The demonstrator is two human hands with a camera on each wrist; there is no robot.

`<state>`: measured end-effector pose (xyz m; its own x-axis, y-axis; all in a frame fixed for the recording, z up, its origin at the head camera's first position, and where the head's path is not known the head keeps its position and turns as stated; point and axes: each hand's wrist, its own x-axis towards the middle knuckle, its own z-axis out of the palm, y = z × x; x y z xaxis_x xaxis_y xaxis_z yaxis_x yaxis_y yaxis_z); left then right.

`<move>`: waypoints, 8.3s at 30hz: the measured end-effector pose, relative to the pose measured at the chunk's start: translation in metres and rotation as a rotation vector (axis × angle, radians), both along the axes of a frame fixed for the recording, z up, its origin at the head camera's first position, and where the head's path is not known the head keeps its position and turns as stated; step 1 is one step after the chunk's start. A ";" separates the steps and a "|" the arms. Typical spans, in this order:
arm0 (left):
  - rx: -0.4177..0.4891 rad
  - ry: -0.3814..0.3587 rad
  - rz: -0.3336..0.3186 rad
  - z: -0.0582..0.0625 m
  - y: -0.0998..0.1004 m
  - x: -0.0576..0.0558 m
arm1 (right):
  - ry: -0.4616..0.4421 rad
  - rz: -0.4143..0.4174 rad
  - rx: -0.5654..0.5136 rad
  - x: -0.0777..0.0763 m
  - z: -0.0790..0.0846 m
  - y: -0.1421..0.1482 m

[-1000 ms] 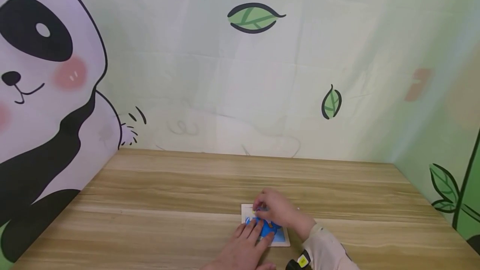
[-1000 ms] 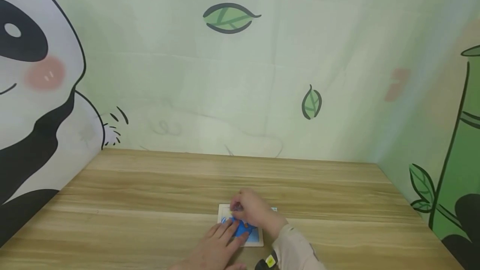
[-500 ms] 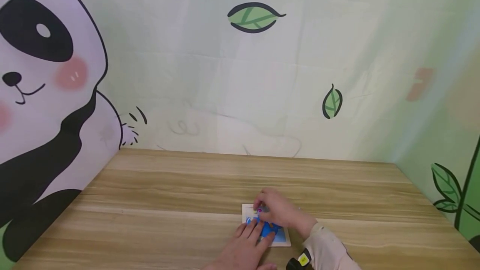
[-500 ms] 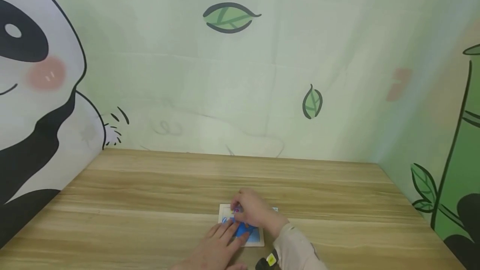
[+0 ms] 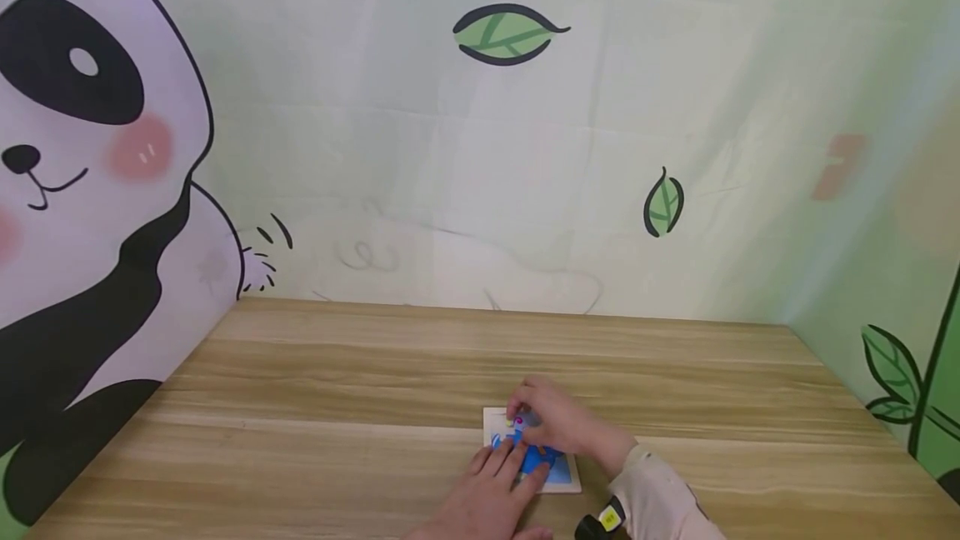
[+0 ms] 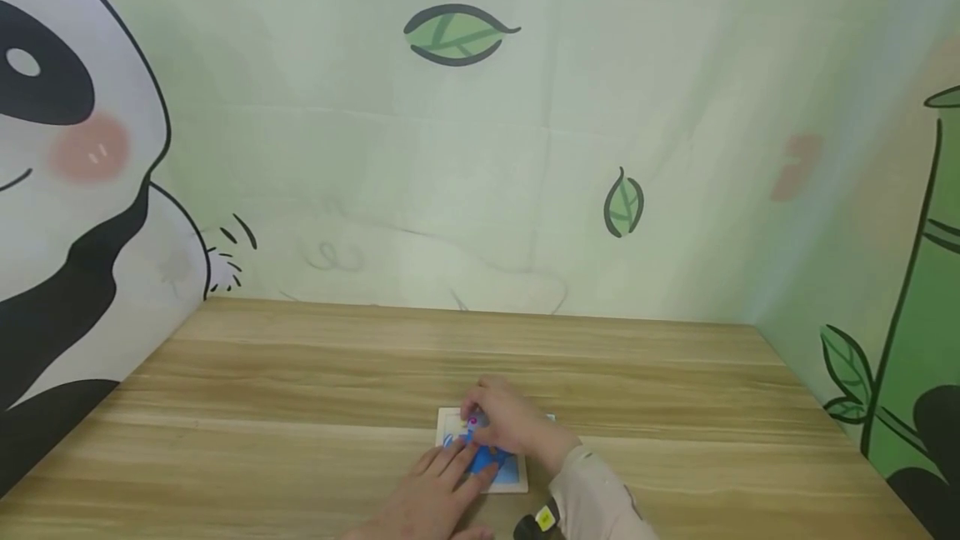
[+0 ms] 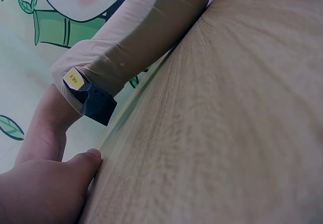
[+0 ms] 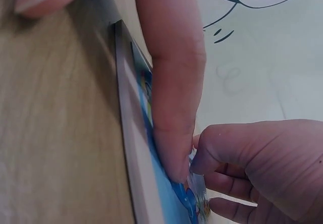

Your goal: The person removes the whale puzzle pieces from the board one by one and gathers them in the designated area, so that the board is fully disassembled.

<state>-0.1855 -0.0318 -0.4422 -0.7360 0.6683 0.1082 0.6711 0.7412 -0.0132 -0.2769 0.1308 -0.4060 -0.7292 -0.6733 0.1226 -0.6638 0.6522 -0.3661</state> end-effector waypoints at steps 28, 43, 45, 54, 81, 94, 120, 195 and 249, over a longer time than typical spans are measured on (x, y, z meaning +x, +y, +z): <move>0.001 0.027 -0.009 -0.001 -0.001 0.000 | -0.052 0.036 -0.100 -0.005 -0.004 0.014; 0.017 -0.130 0.015 0.003 -0.001 -0.001 | -0.141 -0.003 -0.227 -0.005 -0.006 0.021; 0.017 -0.140 0.017 0.004 -0.001 -0.001 | -0.147 -0.010 -0.239 -0.006 -0.007 0.021; -0.002 -0.110 0.014 0.003 0.000 -0.002 | -0.163 -0.044 -0.260 -0.008 -0.005 0.023; 0.027 -0.046 -0.004 -0.001 -0.001 -0.001 | -0.105 -0.026 -0.227 -0.001 0.038 0.052; 0.043 -0.082 -0.002 0.001 -0.001 0.000 | -0.123 -0.052 -0.170 0.002 0.050 0.070; 0.040 -0.009 -0.005 -0.001 -0.001 0.001 | -0.176 -0.127 -0.119 -0.001 0.040 0.101; -0.018 -0.021 0.026 0.012 0.007 -0.010 | -0.043 -0.227 -0.181 0.000 0.007 0.071; 0.044 0.082 -0.061 0.000 0.007 -0.013 | -0.059 -0.183 -0.222 0.006 -0.011 0.050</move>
<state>-0.1981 -0.0246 -0.4421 -0.6814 0.7050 0.1966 0.7131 0.7000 -0.0387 -0.2706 0.1805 -0.4174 -0.8465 -0.4909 0.2059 -0.5153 0.6587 -0.5482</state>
